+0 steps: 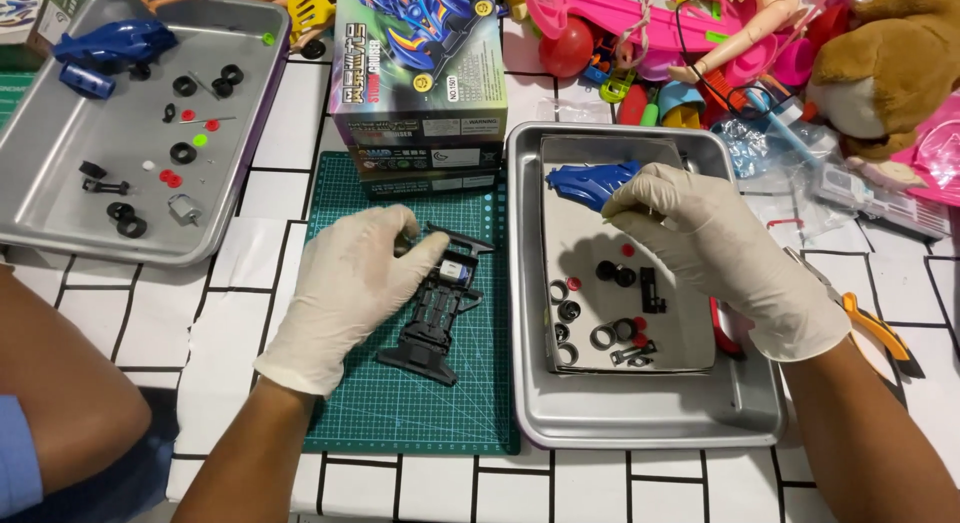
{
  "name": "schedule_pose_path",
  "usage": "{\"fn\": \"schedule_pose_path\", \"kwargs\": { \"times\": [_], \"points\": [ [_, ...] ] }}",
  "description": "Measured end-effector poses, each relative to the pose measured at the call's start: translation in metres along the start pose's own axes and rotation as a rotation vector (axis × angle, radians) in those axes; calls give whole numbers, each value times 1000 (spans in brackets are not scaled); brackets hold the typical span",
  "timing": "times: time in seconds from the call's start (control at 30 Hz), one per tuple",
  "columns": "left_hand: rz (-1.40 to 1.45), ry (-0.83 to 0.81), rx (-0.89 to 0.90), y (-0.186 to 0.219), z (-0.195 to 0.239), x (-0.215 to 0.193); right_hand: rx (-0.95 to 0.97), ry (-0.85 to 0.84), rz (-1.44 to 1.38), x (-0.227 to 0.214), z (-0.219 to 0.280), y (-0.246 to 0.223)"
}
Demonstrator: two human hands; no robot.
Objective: A person wearing white gloves is assembling a toy car model kit by attaching blue plastic body parts and internal components to the chassis.
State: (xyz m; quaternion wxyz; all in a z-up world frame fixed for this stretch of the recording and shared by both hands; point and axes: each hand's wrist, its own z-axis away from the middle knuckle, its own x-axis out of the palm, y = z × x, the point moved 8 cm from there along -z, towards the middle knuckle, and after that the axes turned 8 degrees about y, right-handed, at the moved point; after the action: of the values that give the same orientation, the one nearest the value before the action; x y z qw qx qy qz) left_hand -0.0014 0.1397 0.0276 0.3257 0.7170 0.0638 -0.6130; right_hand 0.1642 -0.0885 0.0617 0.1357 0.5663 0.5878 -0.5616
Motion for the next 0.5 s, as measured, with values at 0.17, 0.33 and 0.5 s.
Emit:
{"fn": "schedule_pose_path", "kwargs": {
  "times": [0.17, 0.33, 0.5],
  "points": [
    [294, 409, 491, 41, 18, -17, 109, -8, -220, 4, 4, -24],
    [483, 367, 750, 87, 54, -5, -101, -35, -232, 14, 11, -62],
    [585, 494, 842, 96, 75, -10, -198, 26, -247, 16, 18, -85]
  ]
}}
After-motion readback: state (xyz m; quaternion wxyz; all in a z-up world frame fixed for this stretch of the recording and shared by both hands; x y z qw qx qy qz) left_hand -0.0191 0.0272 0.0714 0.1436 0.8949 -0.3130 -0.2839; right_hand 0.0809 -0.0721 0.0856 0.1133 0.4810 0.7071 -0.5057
